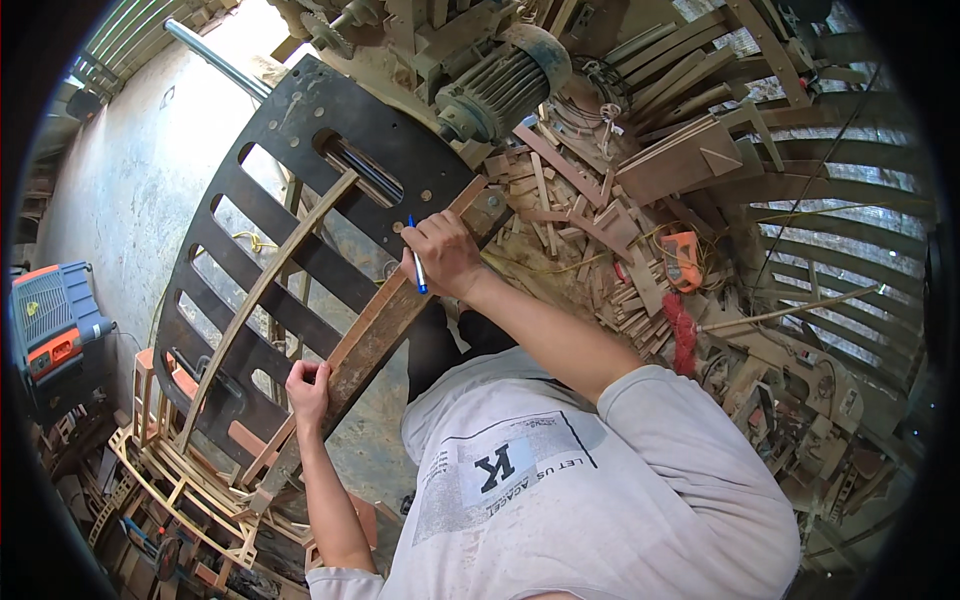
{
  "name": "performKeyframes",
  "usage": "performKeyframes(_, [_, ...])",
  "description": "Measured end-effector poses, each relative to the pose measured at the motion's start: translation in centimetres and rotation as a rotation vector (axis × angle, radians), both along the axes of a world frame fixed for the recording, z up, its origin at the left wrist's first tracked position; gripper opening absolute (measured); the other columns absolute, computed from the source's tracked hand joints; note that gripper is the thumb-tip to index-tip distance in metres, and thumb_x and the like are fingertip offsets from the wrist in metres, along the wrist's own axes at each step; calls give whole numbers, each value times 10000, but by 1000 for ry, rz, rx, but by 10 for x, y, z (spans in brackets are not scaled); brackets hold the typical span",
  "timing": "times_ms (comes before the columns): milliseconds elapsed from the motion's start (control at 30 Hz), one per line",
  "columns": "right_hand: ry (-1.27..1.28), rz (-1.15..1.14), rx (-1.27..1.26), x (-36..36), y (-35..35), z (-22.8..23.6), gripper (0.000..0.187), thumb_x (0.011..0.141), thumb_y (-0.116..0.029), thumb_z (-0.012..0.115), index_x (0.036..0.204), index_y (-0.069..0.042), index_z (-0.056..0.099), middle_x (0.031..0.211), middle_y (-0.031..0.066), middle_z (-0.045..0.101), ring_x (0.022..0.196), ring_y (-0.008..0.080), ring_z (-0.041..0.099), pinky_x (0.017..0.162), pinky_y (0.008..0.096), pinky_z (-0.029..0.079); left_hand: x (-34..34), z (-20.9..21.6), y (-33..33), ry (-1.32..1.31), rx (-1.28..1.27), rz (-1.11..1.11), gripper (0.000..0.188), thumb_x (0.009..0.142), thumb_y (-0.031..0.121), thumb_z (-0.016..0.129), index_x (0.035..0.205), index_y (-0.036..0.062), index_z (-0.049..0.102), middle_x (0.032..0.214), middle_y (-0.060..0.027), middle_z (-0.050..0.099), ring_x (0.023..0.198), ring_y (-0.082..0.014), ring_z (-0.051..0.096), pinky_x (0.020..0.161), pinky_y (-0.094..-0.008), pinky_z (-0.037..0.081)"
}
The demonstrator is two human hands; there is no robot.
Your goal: Assembling and marking wooden pieces for furniture frames in a woodworking shop.
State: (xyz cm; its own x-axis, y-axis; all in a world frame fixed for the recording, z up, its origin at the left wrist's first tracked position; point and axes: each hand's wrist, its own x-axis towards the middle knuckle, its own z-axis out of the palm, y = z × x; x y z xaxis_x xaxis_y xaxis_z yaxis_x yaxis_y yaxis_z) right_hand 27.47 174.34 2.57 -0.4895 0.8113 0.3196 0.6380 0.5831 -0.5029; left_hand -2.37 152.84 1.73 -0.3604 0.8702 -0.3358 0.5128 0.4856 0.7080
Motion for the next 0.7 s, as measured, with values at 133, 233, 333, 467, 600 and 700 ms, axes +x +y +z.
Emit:
performKeyframes(133, [23,1,8,0,1,1,238,694,-176,639,883,-32,639,730,139,581,754,295,570,746,395,436,1,2,0,-19,-17,10,199,849,157,703,772,-3,614,649,-36,606,596,-87,532,573,-255,447])
performKeyframes(233, [49,-19,18,0,1,2,222,694,-173,638,866,-34,633,730,141,584,752,295,573,742,395,436,4,4,2,-12,-20,13,194,850,158,703,779,-3,622,657,-38,618,597,-87,538,576,-252,451])
performKeyframes(333, [60,-33,24,-1,1,1,192,690,-172,639,830,-44,618,723,139,580,742,296,571,740,394,435,5,7,5,-19,-17,20,194,849,161,704,782,-3,626,659,-40,625,597,-88,545,573,-253,451])
performKeyframes(467, [19,-19,8,-3,2,0,152,690,-181,634,765,-58,585,712,137,572,730,295,567,733,394,433,3,5,2,8,-32,15,200,849,164,704,775,-4,626,658,-43,629,595,-90,548,573,-254,454])
performKeyframes(600, [-11,-22,9,-5,2,0,142,686,-188,626,720,-71,552,699,134,562,716,297,559,723,393,431,3,7,3,6,-41,14,211,851,165,703,758,-8,627,655,-44,631,595,-90,549,574,-255,455])
performKeyframes(700, [-21,-24,10,-6,3,-2,136,679,-180,622,714,-74,544,694,131,554,714,300,555,722,395,429,3,7,5,12,-22,12,212,853,164,701,755,-11,631,656,-47,636,594,-88,547,575,-256,453])
